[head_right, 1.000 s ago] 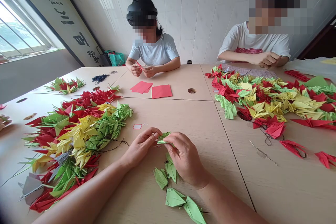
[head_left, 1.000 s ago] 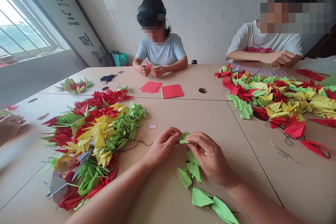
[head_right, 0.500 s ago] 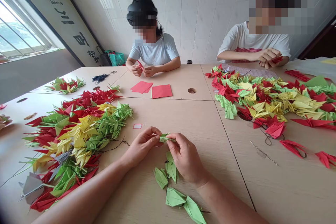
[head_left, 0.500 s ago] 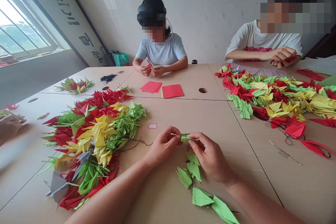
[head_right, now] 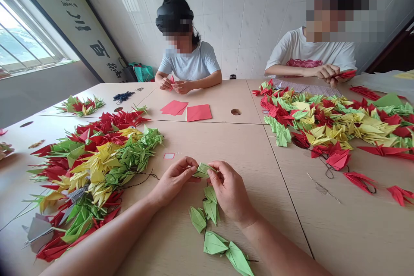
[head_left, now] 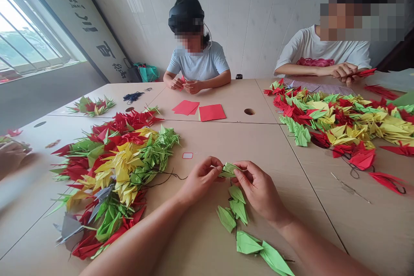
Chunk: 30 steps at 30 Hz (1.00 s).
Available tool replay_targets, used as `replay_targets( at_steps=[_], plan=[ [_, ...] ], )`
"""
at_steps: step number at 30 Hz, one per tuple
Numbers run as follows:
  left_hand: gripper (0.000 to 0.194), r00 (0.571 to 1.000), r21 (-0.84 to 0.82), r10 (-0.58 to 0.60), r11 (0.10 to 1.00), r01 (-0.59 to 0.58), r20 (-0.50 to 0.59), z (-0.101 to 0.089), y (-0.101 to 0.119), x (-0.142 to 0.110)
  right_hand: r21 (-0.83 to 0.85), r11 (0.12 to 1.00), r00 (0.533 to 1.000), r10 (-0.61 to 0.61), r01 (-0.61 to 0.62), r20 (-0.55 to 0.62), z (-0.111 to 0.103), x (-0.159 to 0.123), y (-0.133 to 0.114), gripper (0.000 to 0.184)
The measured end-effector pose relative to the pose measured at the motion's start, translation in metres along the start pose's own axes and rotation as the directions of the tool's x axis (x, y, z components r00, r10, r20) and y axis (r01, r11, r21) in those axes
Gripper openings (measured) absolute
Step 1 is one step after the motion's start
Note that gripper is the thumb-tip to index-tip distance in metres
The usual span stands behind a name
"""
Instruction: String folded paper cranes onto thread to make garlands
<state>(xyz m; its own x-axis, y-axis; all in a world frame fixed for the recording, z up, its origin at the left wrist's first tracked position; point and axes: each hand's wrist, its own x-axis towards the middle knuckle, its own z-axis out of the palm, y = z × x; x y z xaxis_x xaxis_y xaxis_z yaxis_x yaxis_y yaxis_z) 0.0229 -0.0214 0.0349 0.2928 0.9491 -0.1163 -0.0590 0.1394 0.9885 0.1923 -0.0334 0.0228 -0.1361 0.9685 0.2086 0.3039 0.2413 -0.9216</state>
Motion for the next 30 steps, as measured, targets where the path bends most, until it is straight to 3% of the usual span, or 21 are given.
replay_targets(
  at_steps=[8,14,21,25,30],
  plan=[
    [0.023,0.999,0.039,0.009,0.999,-0.011,0.039,-0.004,-0.005,0.0,0.121,0.991,0.998,0.059,-0.063,0.034,0.002,0.0,-0.001,0.019],
    [0.024,0.992,0.093,0.07,0.992,-0.08,0.108,-0.003,-0.014,0.002,0.007,1.0,1.0,-0.016,0.016,0.001,0.002,-0.001,0.003,0.018],
    [0.03,0.996,0.16,0.069,0.984,-0.078,0.06,-0.002,-0.014,0.002,-0.118,0.988,0.994,-0.106,0.103,-0.023,0.0,-0.002,-0.002,0.015],
    [0.024,0.996,0.166,0.072,0.983,-0.081,0.059,-0.003,-0.014,0.002,-0.18,0.971,0.985,-0.168,0.159,-0.036,-0.001,-0.002,-0.005,0.013],
    [0.012,0.993,0.208,0.078,0.973,-0.095,0.088,-0.004,-0.013,0.001,-0.132,0.99,0.997,-0.054,0.047,-0.049,-0.001,-0.002,-0.003,0.018]
  ],
)
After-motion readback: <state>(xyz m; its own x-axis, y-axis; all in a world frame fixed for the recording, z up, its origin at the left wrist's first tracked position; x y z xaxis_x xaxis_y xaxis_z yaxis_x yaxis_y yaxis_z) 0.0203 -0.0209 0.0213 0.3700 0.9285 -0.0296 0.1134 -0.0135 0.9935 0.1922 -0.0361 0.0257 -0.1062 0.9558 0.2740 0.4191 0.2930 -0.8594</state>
